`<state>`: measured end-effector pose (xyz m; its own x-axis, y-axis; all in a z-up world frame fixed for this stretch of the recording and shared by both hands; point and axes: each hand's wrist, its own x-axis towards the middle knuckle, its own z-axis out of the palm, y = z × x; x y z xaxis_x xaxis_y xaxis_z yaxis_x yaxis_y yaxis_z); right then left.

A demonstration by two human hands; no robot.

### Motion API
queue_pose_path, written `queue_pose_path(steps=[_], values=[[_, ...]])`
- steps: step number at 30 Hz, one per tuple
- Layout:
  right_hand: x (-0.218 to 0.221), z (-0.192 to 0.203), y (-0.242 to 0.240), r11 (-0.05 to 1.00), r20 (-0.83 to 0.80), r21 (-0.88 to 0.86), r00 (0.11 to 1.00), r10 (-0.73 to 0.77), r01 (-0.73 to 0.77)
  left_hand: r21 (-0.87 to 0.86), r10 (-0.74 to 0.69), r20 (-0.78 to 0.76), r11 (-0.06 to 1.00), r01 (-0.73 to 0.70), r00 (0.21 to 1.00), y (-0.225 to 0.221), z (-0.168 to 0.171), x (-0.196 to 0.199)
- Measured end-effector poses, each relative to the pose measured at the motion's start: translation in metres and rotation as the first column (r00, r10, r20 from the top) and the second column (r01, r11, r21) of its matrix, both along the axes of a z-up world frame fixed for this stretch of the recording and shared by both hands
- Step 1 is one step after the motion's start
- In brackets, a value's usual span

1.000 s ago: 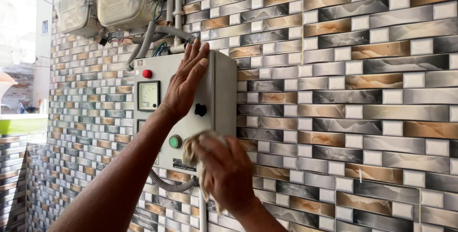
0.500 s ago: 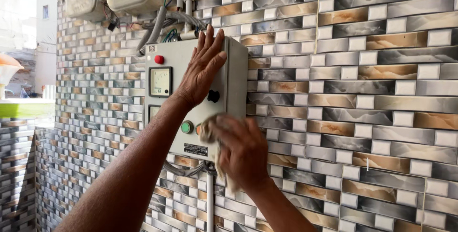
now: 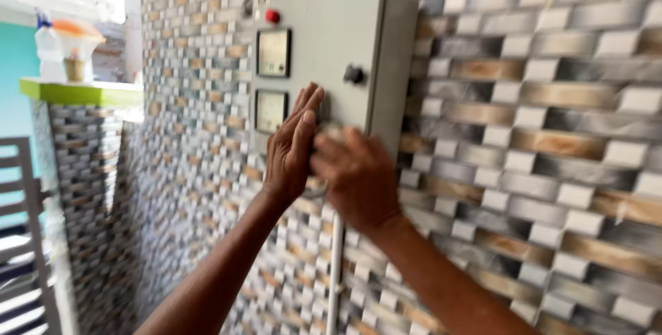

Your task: The person wipes the exterior surfaces, buttons, and meters of an electrical control box mounted on a tiled wall using a cloth.

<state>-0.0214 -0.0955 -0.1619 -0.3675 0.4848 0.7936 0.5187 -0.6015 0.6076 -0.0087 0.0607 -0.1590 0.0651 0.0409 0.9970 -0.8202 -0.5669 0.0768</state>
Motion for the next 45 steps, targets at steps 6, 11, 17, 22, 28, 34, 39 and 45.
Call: queue_pose_path(steps=[6, 11, 17, 22, 28, 34, 39, 45], values=[[0.016, -0.013, -0.003, 0.973, 0.048, 0.153, 0.985, 0.166, -0.171, 0.192, 0.143, 0.11, 0.968, -0.162, 0.984, 0.036, -0.02, 0.03], [0.034, -0.012, -0.007, 0.974, 0.203, 0.108, 0.963, 0.176, -0.2, 0.023, 0.009, -0.004, 1.0, -0.009, 1.0, 0.028, -0.039, 0.047], [0.032, -0.015, -0.001, 0.966, 0.239, 0.107, 0.949, 0.204, -0.235, 0.001, 0.018, 0.119, 1.0, -0.018, 0.993, 0.015, -0.045, 0.042], [0.038, -0.014, 0.003, 0.968, 0.248, 0.149, 0.955, 0.16, -0.201, 0.043, -0.011, 0.144, 0.999, 0.005, 0.99, 0.018, -0.049, 0.043], [0.045, -0.02, 0.001, 0.978, 0.259, 0.147, 0.96, 0.108, -0.15, 0.111, 0.078, 0.299, 0.987, -0.116, 0.951, 0.029, -0.043, 0.053], [0.054, -0.031, -0.003, 0.994, 0.35, 0.078, 0.936, 0.05, -0.083, 0.094, 0.078, 0.098, 0.992, -0.088, 0.992, 0.035, -0.045, 0.056], [0.035, -0.025, 0.01, 0.972, 0.418, 0.223, 0.908, -0.03, -0.07, 0.184, 0.103, 0.283, 0.97, -0.16, 0.954, 0.04, -0.035, 0.044], [0.021, -0.029, 0.021, 0.971, 0.303, 0.162, 0.927, -0.22, 0.177, 0.254, 0.217, 0.204, 0.93, -0.265, 0.955, 0.074, -0.032, 0.032]])
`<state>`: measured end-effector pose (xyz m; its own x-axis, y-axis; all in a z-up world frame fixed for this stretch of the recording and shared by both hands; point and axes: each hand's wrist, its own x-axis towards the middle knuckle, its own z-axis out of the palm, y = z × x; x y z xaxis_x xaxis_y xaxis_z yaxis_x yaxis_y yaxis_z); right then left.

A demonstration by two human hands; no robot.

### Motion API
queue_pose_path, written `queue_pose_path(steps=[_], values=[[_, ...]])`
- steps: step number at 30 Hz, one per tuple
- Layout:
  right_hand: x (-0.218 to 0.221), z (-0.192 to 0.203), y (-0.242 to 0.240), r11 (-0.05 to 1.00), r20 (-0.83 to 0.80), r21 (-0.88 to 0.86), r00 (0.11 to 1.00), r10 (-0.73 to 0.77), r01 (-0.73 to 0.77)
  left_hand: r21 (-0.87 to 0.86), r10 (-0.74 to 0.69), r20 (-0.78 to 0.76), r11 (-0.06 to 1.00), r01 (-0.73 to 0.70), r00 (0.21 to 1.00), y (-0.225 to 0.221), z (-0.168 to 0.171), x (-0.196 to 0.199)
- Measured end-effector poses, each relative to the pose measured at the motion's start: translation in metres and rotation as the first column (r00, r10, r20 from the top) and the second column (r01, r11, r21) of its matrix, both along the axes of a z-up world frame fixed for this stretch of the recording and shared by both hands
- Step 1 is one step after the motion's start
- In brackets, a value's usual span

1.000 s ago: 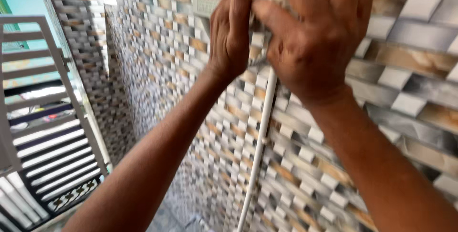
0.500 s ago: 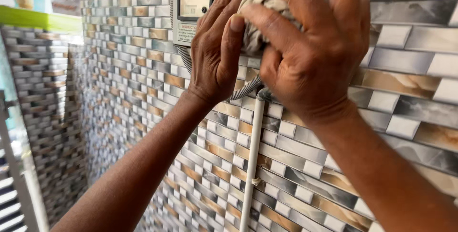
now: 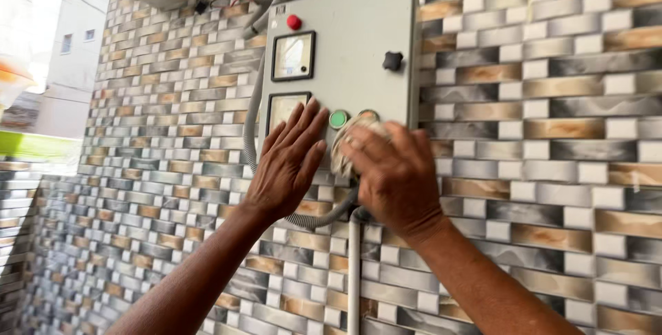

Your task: The person wipes the exterior surfaces, buttons, and meters of an electrical control box mounted on a tiled wall using a cloth.

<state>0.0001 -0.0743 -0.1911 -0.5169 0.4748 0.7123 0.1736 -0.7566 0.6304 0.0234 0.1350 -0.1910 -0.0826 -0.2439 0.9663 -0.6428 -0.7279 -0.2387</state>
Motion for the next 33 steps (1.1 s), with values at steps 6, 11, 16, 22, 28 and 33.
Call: queue_pose_path(steps=[6, 11, 16, 22, 28, 33], values=[[0.004, -0.004, 0.015, 0.991, -0.071, -0.134, 0.997, -0.017, 0.008, -0.051, -0.106, 0.029, 0.993, 0.107, 0.994, -0.002, 0.0, 0.017], [-0.001, 0.001, -0.01, 0.998, -0.117, -0.035, 0.992, 0.049, -0.054, -0.024, -0.025, 0.257, 0.999, 0.032, 0.966, 0.002, 0.004, 0.018], [0.002, -0.002, -0.002, 0.99, -0.166, 0.024, 0.976, 0.138, -0.136, 0.051, 0.002, 0.356, 0.998, -0.021, 0.934, 0.002, 0.01, 0.021], [0.002, -0.005, -0.009, 0.977, -0.225, -0.025, 0.954, 0.2, -0.21, 0.046, 0.053, 0.455, 0.996, -0.083, 0.889, 0.004, 0.013, 0.03], [0.012, -0.009, -0.005, 0.989, -0.2, -0.037, 0.971, 0.132, -0.142, 0.016, 0.099, 0.529, 0.992, -0.126, 0.843, 0.003, 0.014, 0.044], [0.016, -0.014, 0.002, 0.989, -0.102, -0.001, 0.984, 0.146, -0.147, 0.019, 0.035, 0.55, 0.998, -0.055, 0.834, 0.006, 0.01, 0.05]])
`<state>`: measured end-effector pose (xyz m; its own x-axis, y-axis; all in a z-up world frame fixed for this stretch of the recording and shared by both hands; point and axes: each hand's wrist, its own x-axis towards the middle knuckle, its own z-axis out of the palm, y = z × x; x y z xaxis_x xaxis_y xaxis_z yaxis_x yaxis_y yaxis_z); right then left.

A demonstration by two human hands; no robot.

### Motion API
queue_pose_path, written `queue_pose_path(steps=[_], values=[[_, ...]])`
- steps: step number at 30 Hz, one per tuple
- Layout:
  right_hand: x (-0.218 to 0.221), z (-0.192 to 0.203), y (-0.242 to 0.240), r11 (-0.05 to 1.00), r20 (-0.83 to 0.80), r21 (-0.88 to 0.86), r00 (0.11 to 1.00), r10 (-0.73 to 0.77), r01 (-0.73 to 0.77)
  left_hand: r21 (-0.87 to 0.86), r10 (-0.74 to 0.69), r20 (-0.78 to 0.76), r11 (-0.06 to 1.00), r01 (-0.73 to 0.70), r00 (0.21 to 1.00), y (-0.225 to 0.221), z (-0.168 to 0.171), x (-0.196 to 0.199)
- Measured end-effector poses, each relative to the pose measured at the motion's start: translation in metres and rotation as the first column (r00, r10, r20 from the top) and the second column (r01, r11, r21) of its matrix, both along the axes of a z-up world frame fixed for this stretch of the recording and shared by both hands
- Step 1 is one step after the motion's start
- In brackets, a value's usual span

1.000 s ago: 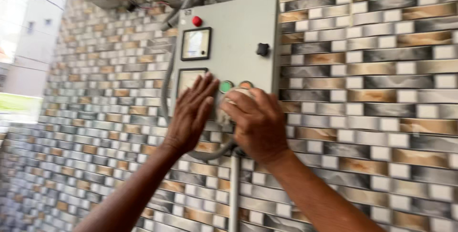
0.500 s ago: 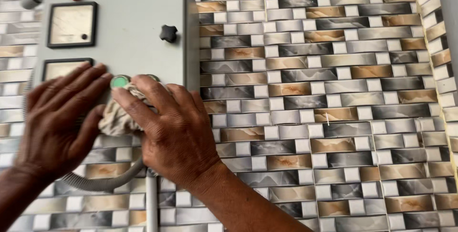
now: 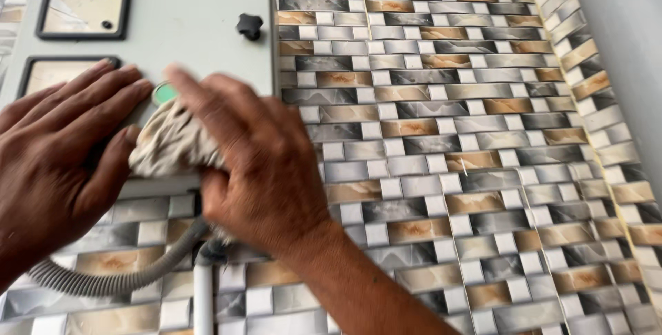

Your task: The person wipes the exterior surfaces, buttons, and meters of an electrical control box mounted on a tiled wall using a cloth.

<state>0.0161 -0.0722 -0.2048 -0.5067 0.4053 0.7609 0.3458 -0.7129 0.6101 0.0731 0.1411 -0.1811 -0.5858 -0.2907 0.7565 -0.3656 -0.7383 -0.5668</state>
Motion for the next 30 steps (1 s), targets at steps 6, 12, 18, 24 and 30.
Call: queue_pose_path(steps=[6, 12, 18, 24, 30], values=[[0.006, -0.007, 0.011, 0.989, 0.056, 0.147, 0.998, -0.035, 0.027, 0.105, -0.065, -0.049, 0.992, 0.069, 0.997, 0.019, -0.003, 0.022], [-0.001, -0.016, 0.032, 0.915, 0.067, 0.377, 0.982, -0.179, 0.141, 0.105, 0.013, -0.159, 0.994, 0.003, 0.987, 0.051, 0.006, 0.034], [0.014, -0.033, 0.071, 0.943, 0.041, 0.327, 0.995, -0.086, 0.068, 0.112, -0.166, -0.394, 0.967, 0.227, 0.904, 0.063, 0.002, 0.039], [0.015, -0.019, 0.06, 0.96, -0.101, 0.122, 0.966, -0.24, 0.251, 0.146, -0.138, -0.498, 0.96, 0.24, 0.856, 0.071, 0.007, 0.041], [-0.004, -0.012, 0.033, 0.841, -0.015, 0.503, 0.974, -0.224, 0.201, 0.16, -0.088, -0.446, 0.971, 0.177, 0.891, 0.067, 0.01, 0.05]])
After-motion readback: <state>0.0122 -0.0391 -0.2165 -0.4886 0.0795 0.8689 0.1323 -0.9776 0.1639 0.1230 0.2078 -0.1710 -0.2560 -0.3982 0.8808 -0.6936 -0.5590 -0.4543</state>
